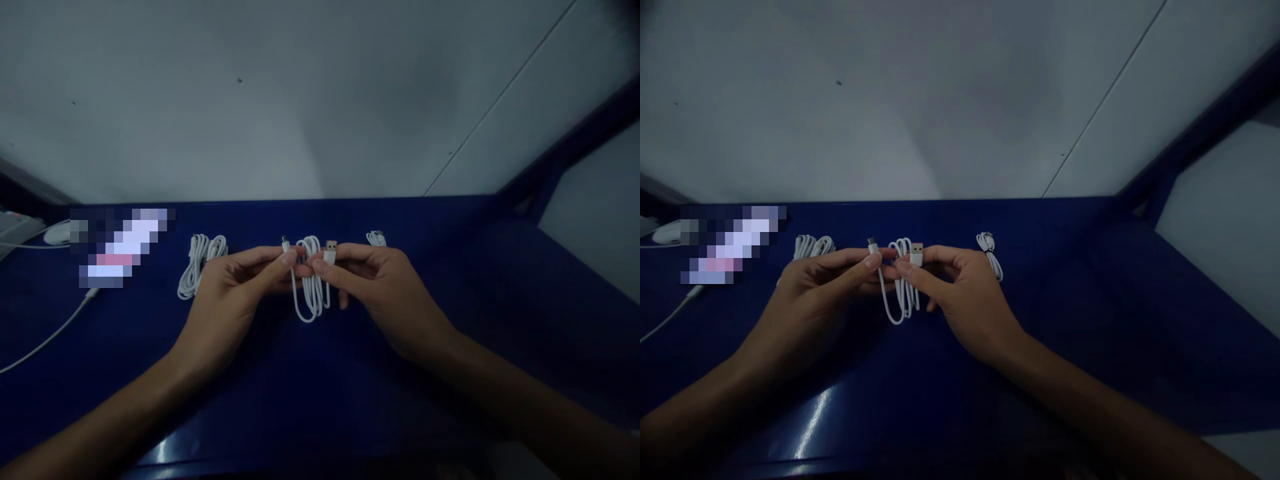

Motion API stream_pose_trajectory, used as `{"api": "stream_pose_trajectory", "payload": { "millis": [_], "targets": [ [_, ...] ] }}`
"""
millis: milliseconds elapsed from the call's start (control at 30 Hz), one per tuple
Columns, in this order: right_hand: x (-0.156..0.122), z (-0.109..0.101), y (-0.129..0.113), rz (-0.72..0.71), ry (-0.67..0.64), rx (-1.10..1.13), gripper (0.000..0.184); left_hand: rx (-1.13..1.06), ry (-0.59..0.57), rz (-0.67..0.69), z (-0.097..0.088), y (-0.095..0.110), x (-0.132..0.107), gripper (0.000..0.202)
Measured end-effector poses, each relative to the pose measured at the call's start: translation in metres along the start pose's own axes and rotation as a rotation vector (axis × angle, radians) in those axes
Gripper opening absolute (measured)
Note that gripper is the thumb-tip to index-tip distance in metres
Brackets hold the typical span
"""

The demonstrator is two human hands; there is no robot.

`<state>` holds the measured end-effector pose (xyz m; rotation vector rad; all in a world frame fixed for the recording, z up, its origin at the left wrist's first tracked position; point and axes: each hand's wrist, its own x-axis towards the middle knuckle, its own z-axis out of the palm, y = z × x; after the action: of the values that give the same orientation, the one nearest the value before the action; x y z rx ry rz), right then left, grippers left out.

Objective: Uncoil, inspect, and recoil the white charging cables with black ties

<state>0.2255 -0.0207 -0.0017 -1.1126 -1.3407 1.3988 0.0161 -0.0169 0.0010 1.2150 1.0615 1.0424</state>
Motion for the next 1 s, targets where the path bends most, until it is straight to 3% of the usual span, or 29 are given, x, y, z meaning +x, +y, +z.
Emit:
{"api": "stream_pose_trajectory", "payload": {
  "millis": [300,567,700,1000],
  "targets": [
    [0.000,0.001,-0.001,-0.120,0.020,-0.125,0.024,-0.100,-0.006,0.013,0.003,0.000,0.001,0.018],
    [-0.002,0.000,0.003,-0.055,0.057,-0.019,0.029,-0.178,0.025,-0.002,0.003,-0.004,0.001,0.019],
    [0.000,-0.003,0.009,-0.062,0.076,-0.081,0.033,-0.203,0.035,-0.018,0.002,-0.005,0.003,0.020],
    [-0.005,-0.005,0.000,-0.235,0.110,-0.300,0.043,-0.195,0.070,0.047,0.006,-0.002,0.004,0.013]
  ]
}}
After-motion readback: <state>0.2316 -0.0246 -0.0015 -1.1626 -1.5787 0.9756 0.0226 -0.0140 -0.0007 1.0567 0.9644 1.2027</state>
